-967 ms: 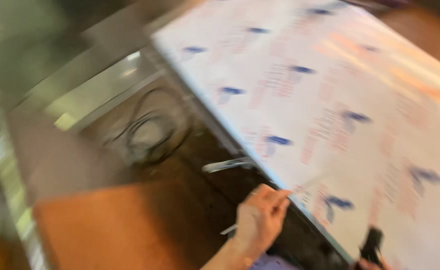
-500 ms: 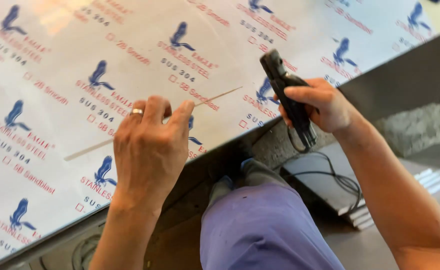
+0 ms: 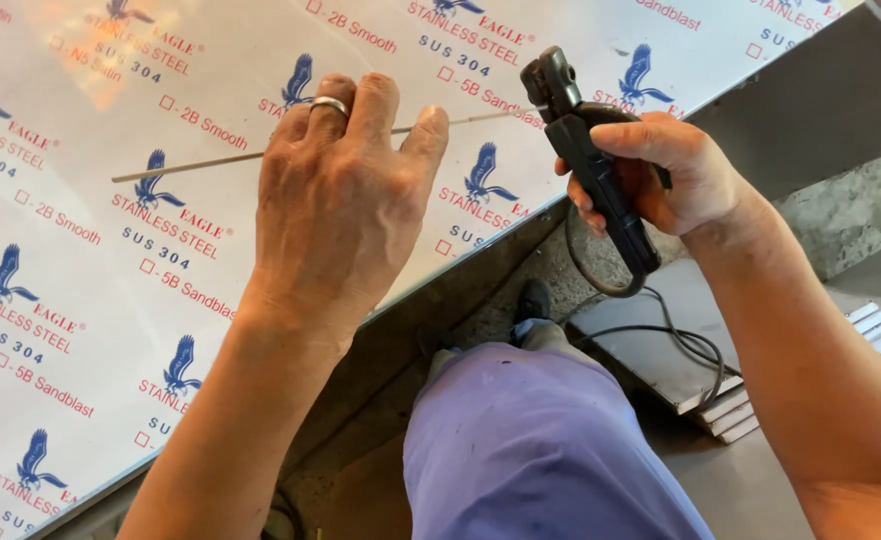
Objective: The person inserts a welding rod into an electrode holder, then strikes an arc and welds along the edge of a stainless steel sheet clamped on a workbench, producing sparks and smoke. They intermittently wipe the area with a blue cloth and finally tap the weld with a hammer.
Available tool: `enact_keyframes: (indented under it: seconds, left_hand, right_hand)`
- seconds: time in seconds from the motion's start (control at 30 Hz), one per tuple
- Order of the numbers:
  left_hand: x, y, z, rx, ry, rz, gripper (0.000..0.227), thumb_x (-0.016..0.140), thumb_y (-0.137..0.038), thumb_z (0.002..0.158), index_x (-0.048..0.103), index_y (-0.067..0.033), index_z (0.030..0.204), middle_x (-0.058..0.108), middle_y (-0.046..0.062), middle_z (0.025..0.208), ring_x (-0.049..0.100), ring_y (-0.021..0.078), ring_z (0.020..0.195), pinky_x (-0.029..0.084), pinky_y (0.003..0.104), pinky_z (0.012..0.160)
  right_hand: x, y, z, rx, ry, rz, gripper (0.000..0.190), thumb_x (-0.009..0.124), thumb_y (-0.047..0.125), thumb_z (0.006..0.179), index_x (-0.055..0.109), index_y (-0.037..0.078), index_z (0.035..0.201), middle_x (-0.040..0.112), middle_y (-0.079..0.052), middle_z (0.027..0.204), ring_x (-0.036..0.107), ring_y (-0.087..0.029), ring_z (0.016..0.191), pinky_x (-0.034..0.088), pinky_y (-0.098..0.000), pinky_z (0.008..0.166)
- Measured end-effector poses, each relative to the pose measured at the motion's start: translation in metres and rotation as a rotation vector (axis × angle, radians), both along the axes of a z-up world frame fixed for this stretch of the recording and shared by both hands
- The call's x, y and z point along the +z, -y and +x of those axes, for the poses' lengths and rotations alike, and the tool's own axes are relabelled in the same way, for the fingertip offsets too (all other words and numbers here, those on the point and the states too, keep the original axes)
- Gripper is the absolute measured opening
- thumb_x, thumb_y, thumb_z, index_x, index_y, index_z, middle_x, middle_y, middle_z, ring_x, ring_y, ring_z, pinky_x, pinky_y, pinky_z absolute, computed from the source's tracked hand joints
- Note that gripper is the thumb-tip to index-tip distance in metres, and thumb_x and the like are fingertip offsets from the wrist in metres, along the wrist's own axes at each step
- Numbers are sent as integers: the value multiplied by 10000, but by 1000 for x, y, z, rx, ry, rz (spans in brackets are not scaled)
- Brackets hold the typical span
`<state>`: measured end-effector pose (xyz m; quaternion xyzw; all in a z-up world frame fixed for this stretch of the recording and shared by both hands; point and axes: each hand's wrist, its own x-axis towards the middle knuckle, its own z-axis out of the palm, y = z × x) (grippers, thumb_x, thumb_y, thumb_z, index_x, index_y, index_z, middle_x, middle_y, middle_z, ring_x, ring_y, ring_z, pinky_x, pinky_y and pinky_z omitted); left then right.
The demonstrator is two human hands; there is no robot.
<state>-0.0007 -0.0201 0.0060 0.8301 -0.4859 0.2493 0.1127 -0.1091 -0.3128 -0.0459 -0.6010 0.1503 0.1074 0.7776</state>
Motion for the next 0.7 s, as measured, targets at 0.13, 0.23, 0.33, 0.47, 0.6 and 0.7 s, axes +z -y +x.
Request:
enact_keyframes:
  seconds: [0.13, 0.23, 0.33, 0.47, 0.6, 0.7]
  left_hand:
    - [10, 32, 8, -59, 68, -32, 209, 687, -61, 970, 773, -58, 1160, 631, 157, 1037, 661, 297, 994, 548, 398, 798]
    - [9, 41, 24, 140, 227, 46, 180, 697, -101, 985, 773, -53, 1141, 638, 125, 1023, 664, 284, 957, 536, 386, 715]
    - [17, 50, 15, 97, -80, -28, 150, 691, -130, 1081, 774, -37, 1165, 632, 151, 985, 661, 311, 943, 535, 420, 691]
    - [22, 66, 5, -89, 124, 19, 212, 688, -89, 940, 777, -103, 1132, 630, 135, 1024, 656, 276, 975, 554, 384, 790]
    - [29, 71, 13, -80, 169, 39, 179, 698, -109, 951, 772, -73, 1110, 634, 133, 1038, 657, 288, 1018, 537, 385, 825]
    - [32, 73, 16, -80, 208, 59, 152, 701, -107, 944, 767, -77, 1077, 636, 127, 1046, 657, 284, 1044, 535, 379, 846]
  right_hand:
    - [5, 20, -7, -20, -10, 89, 484, 613, 346, 910, 644, -62, 1169, 698, -143, 952, 659, -246, 764, 543, -401, 611]
    - [-9, 46, -17, 32, 11, 199, 528, 632, 375, 950, 670, -111, 1152, 676, -206, 829, 644, -277, 670, 545, -405, 605]
    - [-8, 54, -21, 23, 2, 243, 520, 635, 374, 946, 668, -107, 1141, 678, -206, 831, 647, -279, 673, 548, -408, 616]
    - [-8, 62, -20, 14, -3, 180, 501, 637, 366, 959, 652, -100, 1142, 667, -201, 837, 643, -276, 691, 543, -407, 614]
    - [-7, 66, -15, 41, 6, 155, 507, 636, 366, 953, 658, -103, 1145, 679, -199, 858, 653, -263, 710, 548, -383, 618]
    - [-6, 67, -10, 53, 18, 126, 507, 636, 365, 952, 667, -110, 1127, 683, -202, 835, 654, -264, 675, 549, -378, 597]
